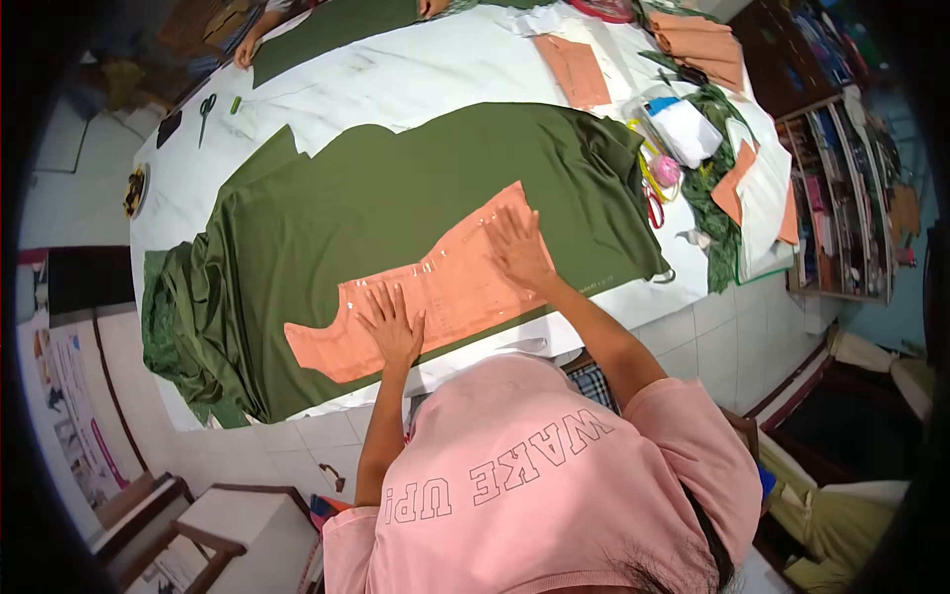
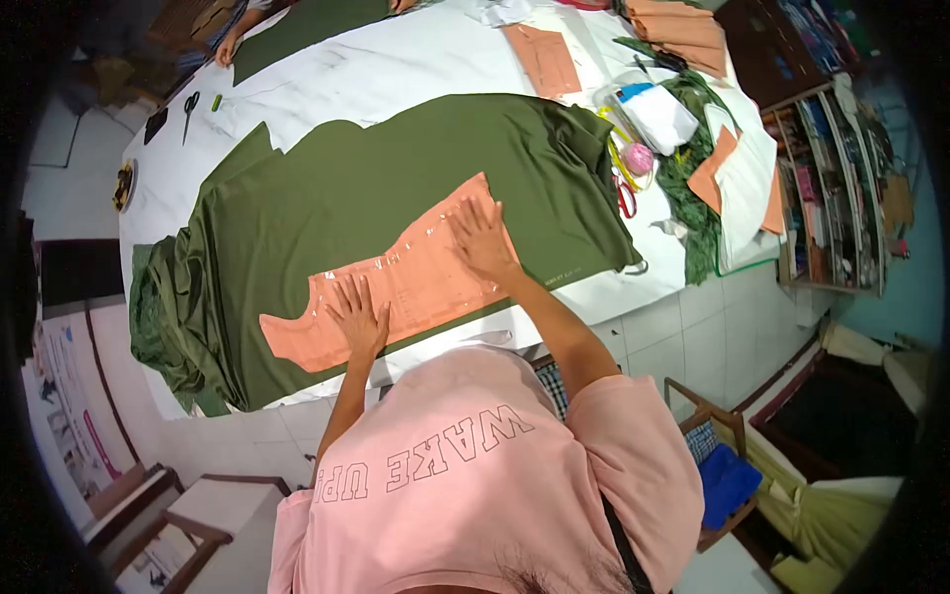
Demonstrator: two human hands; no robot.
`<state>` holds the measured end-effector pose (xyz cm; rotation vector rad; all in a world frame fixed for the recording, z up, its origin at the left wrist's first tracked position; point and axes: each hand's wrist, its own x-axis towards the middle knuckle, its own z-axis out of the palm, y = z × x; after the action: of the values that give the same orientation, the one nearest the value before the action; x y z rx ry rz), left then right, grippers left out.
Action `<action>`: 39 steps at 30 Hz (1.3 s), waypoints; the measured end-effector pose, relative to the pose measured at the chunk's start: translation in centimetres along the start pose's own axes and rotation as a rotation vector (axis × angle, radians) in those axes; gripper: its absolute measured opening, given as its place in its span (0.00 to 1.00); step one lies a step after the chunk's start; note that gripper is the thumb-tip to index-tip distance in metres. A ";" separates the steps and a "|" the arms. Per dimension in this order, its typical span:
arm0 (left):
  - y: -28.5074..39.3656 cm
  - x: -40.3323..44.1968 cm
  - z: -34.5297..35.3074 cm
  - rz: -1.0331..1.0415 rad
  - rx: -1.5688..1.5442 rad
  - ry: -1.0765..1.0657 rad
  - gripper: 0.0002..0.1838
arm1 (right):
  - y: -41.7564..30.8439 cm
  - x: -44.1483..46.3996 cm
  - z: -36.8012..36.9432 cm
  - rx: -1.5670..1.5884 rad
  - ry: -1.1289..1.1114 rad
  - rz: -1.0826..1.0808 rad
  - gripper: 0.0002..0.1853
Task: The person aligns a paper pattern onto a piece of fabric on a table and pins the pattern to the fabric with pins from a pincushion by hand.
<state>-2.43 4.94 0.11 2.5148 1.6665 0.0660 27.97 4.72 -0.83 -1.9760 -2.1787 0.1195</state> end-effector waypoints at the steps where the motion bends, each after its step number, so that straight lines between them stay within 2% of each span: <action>1: 0.0 0.1 -0.2 0.006 0.006 -0.008 0.37 | 1.0 0.2 -0.2 -0.024 0.023 0.042 0.32; 6: 0.3 0.5 -0.6 0.029 0.006 0.006 0.37 | 4.9 -0.1 -0.8 -0.103 0.063 0.120 0.31; 9: 0.4 0.4 -0.6 0.020 0.002 -0.005 0.37 | 5.9 -0.4 -0.7 0.165 0.140 0.255 0.30; 10: 0.3 0.6 -0.7 0.026 -0.001 -0.006 0.37 | 5.8 0.1 -1.0 0.168 0.145 0.252 0.30; 13: 0.3 0.6 -0.6 0.031 -0.012 0.010 0.36 | 5.3 1.2 -1.8 0.470 0.092 0.551 0.21; 14: 0.3 0.5 -0.6 0.031 -0.018 0.018 0.36 | 5.5 1.5 -1.7 0.470 0.095 0.547 0.21; 17: 0.2 0.3 -0.6 0.030 -0.006 0.019 0.36 | 6.3 3.9 -1.2 0.871 0.061 0.876 0.14; 18: 0.3 0.5 -0.6 0.032 -0.002 0.022 0.36 | 6.5 4.5 -1.3 0.876 0.071 0.865 0.14; 20: 0.3 0.6 -0.4 0.035 -0.002 0.047 0.36 | 6.5 5.5 -2.3 0.498 0.332 0.717 0.10; 22: 0.0 0.3 -0.1 0.040 -0.013 0.059 0.36 | 3.0 7.2 -10.9 0.905 0.551 0.485 0.08; 24: -0.2 -0.1 -0.1 0.046 -0.011 0.056 0.36 | -2.3 8.2 -21.5 1.090 0.601 0.187 0.07; 26: -0.2 0.1 0.2 0.048 -0.021 0.066 0.37 | -7.7 7.1 -30.6 0.837 0.708 -0.110 0.04; 28: -0.8 0.4 0.9 0.049 -0.048 0.063 0.37 | -11.9 6.1 -35.5 0.623 0.869 -0.452 0.06; 30: -1.4 0.5 1.7 0.017 -0.083 0.036 0.36 | -17.1 4.4 -37.4 0.892 0.936 -0.617 0.04; 31: -1.2 0.5 1.1 0.030 -0.092 0.040 0.36 | -19.2 2.6 -38.5 0.875 0.939 -0.615 0.04; 32: -1.1 0.5 0.6 0.034 -0.191 0.036 0.36 | -21.4 0.7 -39.6 0.782 0.873 -0.783 0.04; 33: -1.2 0.2 -0.3 0.035 -0.286 0.029 0.37 | -23.0 -0.5 -40.0 0.690 0.800 -0.944 0.08; 34: -1.7 -0.5 -0.7 0.029 -0.377 0.018 0.37 | -23.8 -0.8 -39.8 0.690 0.801 -0.940 0.08; 36: -3.2 -1.5 0.2 0.054 -0.331 0.018 0.36 | -27.2 -1.2 -39.3 0.678 0.867 -0.968 0.09; 39: -5.2 -3.0 0.7 0.093 -0.259 0.036 0.35 | -23.4 -7.7 -41.0 0.652 0.948 -1.038 0.10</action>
<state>-8.25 4.13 -1.14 2.4053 1.4466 0.3160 14.01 -8.36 43.02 -0.2783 -1.8189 -0.2004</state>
